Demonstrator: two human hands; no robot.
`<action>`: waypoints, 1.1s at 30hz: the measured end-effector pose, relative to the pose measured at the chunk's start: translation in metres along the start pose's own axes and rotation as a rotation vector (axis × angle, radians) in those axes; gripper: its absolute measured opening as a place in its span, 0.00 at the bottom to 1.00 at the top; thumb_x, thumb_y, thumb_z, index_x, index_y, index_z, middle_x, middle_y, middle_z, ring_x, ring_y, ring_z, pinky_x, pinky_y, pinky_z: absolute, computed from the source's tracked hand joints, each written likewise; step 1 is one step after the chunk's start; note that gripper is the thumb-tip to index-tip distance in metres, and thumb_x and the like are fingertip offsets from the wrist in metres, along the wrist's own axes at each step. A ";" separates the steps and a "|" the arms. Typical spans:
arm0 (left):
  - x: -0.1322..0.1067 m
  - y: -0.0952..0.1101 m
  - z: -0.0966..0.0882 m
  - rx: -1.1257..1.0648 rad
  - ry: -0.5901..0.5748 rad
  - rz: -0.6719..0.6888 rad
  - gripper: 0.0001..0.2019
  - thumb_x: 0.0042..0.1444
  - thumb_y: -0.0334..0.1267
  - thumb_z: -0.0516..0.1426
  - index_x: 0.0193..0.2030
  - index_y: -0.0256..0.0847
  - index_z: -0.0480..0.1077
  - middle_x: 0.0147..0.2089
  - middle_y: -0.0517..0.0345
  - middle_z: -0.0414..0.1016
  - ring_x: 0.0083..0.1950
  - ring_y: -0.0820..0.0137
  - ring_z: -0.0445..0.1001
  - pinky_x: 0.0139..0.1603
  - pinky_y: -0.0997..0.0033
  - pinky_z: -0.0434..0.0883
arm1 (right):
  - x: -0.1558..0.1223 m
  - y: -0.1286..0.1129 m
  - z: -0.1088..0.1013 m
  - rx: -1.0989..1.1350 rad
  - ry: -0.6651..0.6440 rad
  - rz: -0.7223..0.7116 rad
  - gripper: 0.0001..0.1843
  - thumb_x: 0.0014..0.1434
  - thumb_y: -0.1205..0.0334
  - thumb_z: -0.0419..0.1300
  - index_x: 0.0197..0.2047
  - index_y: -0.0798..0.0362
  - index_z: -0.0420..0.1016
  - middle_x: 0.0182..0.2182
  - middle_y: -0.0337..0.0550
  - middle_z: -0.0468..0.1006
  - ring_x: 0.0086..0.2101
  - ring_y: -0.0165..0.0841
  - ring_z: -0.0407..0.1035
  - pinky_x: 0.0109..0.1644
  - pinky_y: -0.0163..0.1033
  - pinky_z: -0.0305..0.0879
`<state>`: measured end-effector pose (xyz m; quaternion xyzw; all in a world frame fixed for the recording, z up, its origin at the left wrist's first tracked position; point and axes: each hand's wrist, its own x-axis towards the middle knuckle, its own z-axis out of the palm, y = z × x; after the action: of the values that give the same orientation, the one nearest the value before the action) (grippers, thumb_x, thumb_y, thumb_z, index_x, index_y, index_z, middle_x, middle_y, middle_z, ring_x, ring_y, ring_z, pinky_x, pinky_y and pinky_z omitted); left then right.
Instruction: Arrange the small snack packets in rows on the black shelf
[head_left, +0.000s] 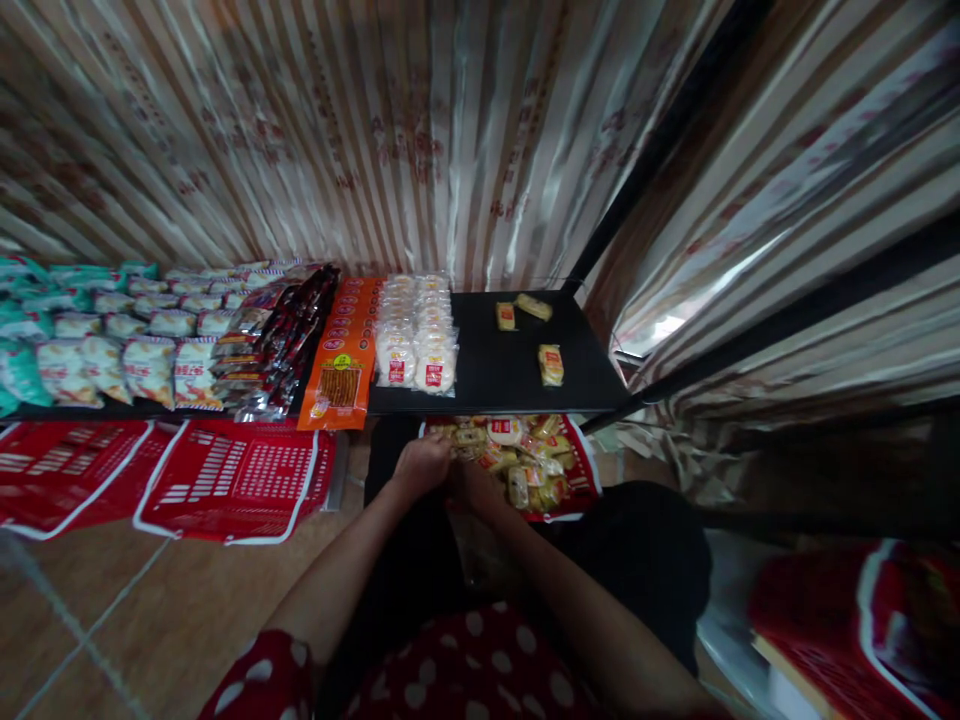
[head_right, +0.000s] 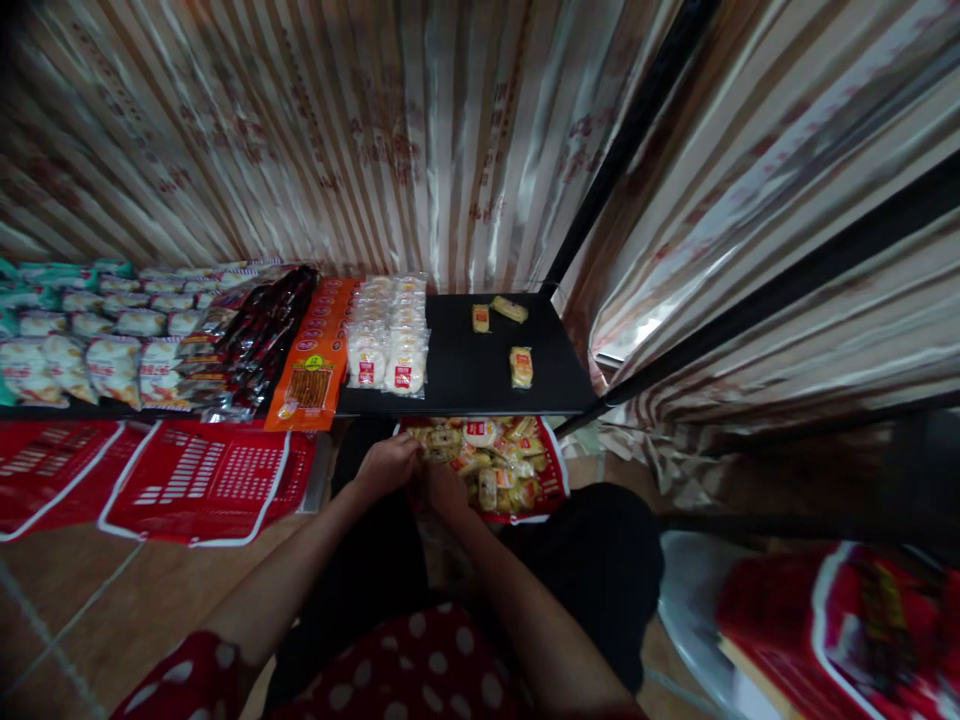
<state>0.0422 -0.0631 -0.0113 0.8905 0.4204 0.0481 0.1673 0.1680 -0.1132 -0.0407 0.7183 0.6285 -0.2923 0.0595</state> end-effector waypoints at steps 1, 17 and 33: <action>0.001 0.000 0.000 -0.032 -0.001 -0.006 0.13 0.57 0.32 0.45 0.41 0.39 0.70 0.42 0.51 0.73 0.43 0.68 0.72 0.44 0.71 0.70 | -0.001 0.004 -0.005 0.036 0.042 -0.010 0.16 0.61 0.57 0.48 0.48 0.53 0.68 0.41 0.52 0.77 0.41 0.37 0.71 0.40 0.37 0.61; 0.004 0.010 0.029 -0.889 0.291 -0.478 0.16 0.47 0.36 0.58 0.45 0.38 0.69 0.39 0.55 0.76 0.37 0.71 0.73 0.41 0.70 0.70 | -0.017 0.043 -0.057 1.261 0.168 -0.097 0.18 0.40 0.53 0.65 0.34 0.54 0.71 0.28 0.40 0.78 0.27 0.32 0.70 0.32 0.36 0.67; -0.002 -0.002 -0.008 -1.036 0.710 -0.653 0.13 0.50 0.38 0.56 0.42 0.36 0.66 0.38 0.53 0.71 0.35 0.71 0.72 0.38 0.68 0.71 | 0.023 -0.022 -0.067 1.068 0.351 -0.263 0.12 0.47 0.53 0.59 0.31 0.52 0.70 0.26 0.36 0.75 0.27 0.29 0.69 0.34 0.35 0.66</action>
<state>0.0376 -0.0608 -0.0044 0.4553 0.6182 0.4768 0.4280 0.1716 -0.0581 0.0090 0.6023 0.4784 -0.4503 -0.4534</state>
